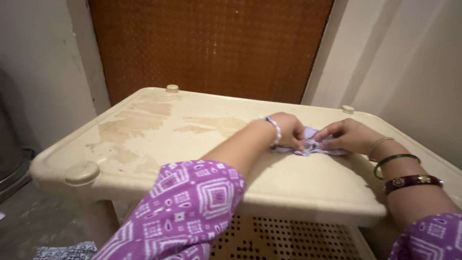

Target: The person wipes the top surface of a beige plastic table with a small cloth, then spreads a patterned cloth over the table and smooths it out. The person then picks up and arranges artificial flowers on the lower shelf of the table.

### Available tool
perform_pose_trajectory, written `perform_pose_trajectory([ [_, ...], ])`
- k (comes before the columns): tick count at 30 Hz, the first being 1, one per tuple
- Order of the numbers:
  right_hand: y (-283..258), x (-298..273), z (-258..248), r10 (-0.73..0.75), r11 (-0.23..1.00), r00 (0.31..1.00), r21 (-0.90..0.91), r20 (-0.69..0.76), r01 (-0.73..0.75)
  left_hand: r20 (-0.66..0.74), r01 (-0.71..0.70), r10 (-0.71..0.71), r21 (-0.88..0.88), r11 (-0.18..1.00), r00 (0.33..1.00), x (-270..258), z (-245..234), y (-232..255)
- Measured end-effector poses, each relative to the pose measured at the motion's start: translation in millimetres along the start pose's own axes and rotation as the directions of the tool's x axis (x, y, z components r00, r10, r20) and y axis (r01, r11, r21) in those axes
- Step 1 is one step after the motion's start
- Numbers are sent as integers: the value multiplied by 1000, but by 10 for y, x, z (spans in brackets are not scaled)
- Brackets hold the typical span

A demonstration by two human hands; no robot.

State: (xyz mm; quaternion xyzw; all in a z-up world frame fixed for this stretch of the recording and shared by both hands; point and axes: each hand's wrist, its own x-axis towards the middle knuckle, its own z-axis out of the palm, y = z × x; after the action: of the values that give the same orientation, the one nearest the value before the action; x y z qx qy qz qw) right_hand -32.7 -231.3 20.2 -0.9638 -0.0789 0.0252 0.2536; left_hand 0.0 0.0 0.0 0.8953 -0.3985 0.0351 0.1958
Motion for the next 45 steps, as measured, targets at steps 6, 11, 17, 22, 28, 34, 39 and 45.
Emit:
perform_pose_trajectory([
  [6, -328, -203, 215, -187, 982, 982, -13, 27, 187, 316, 290, -222, -188, 938, 923, -474, -451, -40],
  [11, -388, -323, 275, -285, 956, 957, 89, 48, 280, 349, 293, -167, -351, 889, 922, -579, -476, -124],
  [17, -157, -402, 179, -55, 993, 998, 100, -41, 59, -79, -35, 24, -131, 991, 997, -461, -113, 103],
  [22, -70, -462, 149, -21, 979, 999, 202, -36, 27, -33, 17, -27, -273, 962, 999, -476, -39, 280],
  [28, -351, -532, 248, -205, 966, 975, 179, 86, 188, 331, 231, -90, -414, 880, 939, -694, -322, 77],
  [34, -441, -613, 224, -251, 962, 956, 149, 150, 229, 402, 257, -11, -564, 785, 915, -724, -317, 31],
  [39, -257, -798, -42, -31, 999, 989, 36, 142, 26, 200, 102, -8, -463, 881, 980, -630, -154, 347],
  [45, -151, -915, -98, -170, 984, 972, 89, 161, 157, 244, 62, 69, -492, 868, 967, -549, -100, 507],
])
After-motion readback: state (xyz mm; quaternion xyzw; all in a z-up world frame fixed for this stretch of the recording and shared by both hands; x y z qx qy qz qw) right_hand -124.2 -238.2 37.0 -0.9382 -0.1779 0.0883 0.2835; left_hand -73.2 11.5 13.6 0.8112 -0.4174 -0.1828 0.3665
